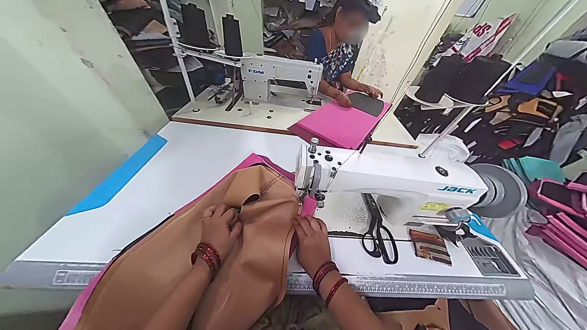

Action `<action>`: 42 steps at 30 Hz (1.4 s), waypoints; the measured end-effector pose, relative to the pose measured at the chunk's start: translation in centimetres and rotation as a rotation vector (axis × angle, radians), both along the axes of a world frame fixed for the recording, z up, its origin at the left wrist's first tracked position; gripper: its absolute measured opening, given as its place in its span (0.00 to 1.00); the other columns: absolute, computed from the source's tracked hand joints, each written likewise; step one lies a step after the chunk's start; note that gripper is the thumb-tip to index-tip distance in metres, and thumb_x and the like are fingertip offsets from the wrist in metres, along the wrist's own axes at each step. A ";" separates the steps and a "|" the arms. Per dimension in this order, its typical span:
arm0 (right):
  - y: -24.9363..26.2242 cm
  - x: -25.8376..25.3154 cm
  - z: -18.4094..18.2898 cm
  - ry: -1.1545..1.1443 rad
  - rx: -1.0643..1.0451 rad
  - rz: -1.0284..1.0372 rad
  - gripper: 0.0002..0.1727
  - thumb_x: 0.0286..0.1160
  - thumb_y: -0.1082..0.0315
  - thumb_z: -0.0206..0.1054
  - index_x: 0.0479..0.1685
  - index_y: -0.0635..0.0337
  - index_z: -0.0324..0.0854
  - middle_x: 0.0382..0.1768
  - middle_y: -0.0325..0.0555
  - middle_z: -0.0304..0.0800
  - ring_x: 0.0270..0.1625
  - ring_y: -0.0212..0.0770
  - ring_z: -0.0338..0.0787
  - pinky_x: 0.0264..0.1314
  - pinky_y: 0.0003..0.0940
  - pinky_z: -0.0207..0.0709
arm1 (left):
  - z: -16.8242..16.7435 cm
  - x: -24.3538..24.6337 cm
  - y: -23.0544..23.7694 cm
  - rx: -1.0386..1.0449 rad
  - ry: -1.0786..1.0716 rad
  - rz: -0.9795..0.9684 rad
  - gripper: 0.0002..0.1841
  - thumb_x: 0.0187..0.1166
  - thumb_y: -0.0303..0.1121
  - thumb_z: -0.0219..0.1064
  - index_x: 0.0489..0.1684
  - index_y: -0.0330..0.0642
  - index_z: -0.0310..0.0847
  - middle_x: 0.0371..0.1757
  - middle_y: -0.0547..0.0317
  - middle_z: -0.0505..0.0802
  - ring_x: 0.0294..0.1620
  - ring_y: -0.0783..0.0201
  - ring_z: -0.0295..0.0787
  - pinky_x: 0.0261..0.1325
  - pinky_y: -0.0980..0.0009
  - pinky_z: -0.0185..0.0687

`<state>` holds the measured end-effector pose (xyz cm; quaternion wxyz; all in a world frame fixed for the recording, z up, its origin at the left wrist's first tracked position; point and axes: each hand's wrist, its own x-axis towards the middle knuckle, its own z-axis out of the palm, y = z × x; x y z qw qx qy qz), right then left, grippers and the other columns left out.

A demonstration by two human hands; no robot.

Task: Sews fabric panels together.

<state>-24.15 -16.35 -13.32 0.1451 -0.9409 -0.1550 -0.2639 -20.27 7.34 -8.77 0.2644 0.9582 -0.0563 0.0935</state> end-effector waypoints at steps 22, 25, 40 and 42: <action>-0.2 1.0 1.1 0.168 0.054 -0.030 0.22 0.67 0.84 0.64 0.58 0.59 0.93 0.66 0.45 0.93 0.71 0.59 0.87 0.70 0.65 0.74 | 2.1 1.2 -1.7 0.157 0.273 0.045 0.19 0.83 0.34 0.64 0.67 0.32 0.84 0.77 0.28 0.78 0.87 0.29 0.60 0.86 0.42 0.56; -0.6 0.3 0.6 0.218 0.215 -0.002 0.22 0.71 0.81 0.61 0.62 0.62 0.90 0.70 0.50 0.89 0.75 0.61 0.84 0.74 0.62 0.73 | 1.9 0.8 -1.2 0.120 0.214 0.029 0.20 0.84 0.35 0.64 0.64 0.27 0.84 0.74 0.26 0.81 0.84 0.28 0.64 0.85 0.40 0.57; 2.3 -11.6 3.0 0.799 1.182 0.347 0.19 0.65 0.68 0.78 0.52 0.71 0.85 0.42 0.42 0.97 0.48 0.27 0.94 0.61 0.30 0.87 | 7.4 -11.5 1.0 -1.139 0.365 0.037 0.09 0.85 0.25 0.51 0.45 0.43 0.79 0.29 0.73 0.93 0.31 0.79 0.91 0.40 0.77 0.90; 3.7 -12.1 4.5 0.803 1.138 0.419 0.22 0.66 0.71 0.78 0.57 0.75 0.83 0.47 0.48 0.95 0.53 0.29 0.93 0.65 0.32 0.84 | 9.0 -10.1 -0.4 -1.366 0.360 0.084 0.11 0.89 0.29 0.49 0.50 0.45 0.80 0.34 0.68 0.95 0.35 0.75 0.94 0.42 0.74 0.92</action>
